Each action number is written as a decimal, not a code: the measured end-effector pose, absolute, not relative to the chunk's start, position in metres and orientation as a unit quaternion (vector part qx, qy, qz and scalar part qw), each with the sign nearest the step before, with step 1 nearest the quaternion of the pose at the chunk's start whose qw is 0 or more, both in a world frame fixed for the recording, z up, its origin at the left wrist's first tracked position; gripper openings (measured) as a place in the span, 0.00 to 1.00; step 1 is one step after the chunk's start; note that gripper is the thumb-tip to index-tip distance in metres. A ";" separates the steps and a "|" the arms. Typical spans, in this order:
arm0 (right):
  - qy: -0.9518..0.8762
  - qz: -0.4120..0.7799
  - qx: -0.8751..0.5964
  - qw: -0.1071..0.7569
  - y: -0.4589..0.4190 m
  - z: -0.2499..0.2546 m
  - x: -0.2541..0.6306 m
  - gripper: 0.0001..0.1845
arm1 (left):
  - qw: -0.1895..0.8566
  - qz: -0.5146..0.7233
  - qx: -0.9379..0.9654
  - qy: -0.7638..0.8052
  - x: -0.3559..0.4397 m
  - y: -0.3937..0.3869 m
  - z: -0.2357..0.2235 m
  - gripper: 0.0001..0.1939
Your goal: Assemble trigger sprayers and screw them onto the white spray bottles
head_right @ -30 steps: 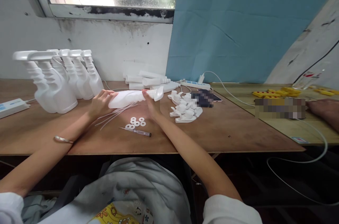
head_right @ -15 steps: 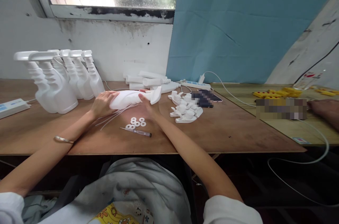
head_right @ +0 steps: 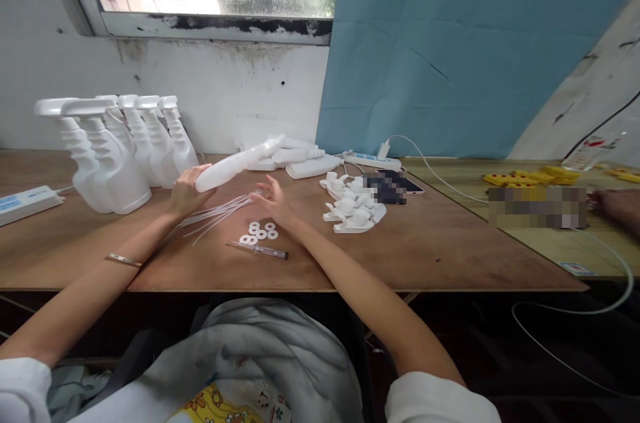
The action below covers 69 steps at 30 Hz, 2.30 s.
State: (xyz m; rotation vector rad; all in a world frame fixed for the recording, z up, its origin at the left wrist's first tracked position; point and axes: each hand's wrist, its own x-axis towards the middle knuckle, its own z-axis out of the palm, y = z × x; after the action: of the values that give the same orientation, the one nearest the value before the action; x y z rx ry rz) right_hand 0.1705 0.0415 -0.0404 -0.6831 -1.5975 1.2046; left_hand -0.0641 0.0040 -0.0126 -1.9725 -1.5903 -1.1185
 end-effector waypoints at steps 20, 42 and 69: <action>-0.725 0.413 -0.282 0.474 0.041 -0.042 0.174 0.17 | 0.075 -0.605 -0.518 -0.600 -0.081 0.010 -0.006 0.28; -0.729 0.404 -0.276 0.479 0.036 -0.039 0.174 0.12 | 0.087 -0.601 -0.489 -0.626 -0.088 0.012 -0.007 0.24; -0.733 0.403 -0.281 0.470 0.030 -0.035 0.173 0.09 | 0.127 -0.567 -0.428 -0.692 -0.105 0.010 0.003 0.27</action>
State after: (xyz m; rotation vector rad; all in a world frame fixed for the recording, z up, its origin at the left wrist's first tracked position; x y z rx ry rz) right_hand 0.1735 0.0300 -0.0353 -0.6891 -1.7962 0.9886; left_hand -0.1048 0.0103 0.0032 -1.2461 -2.0143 -1.6515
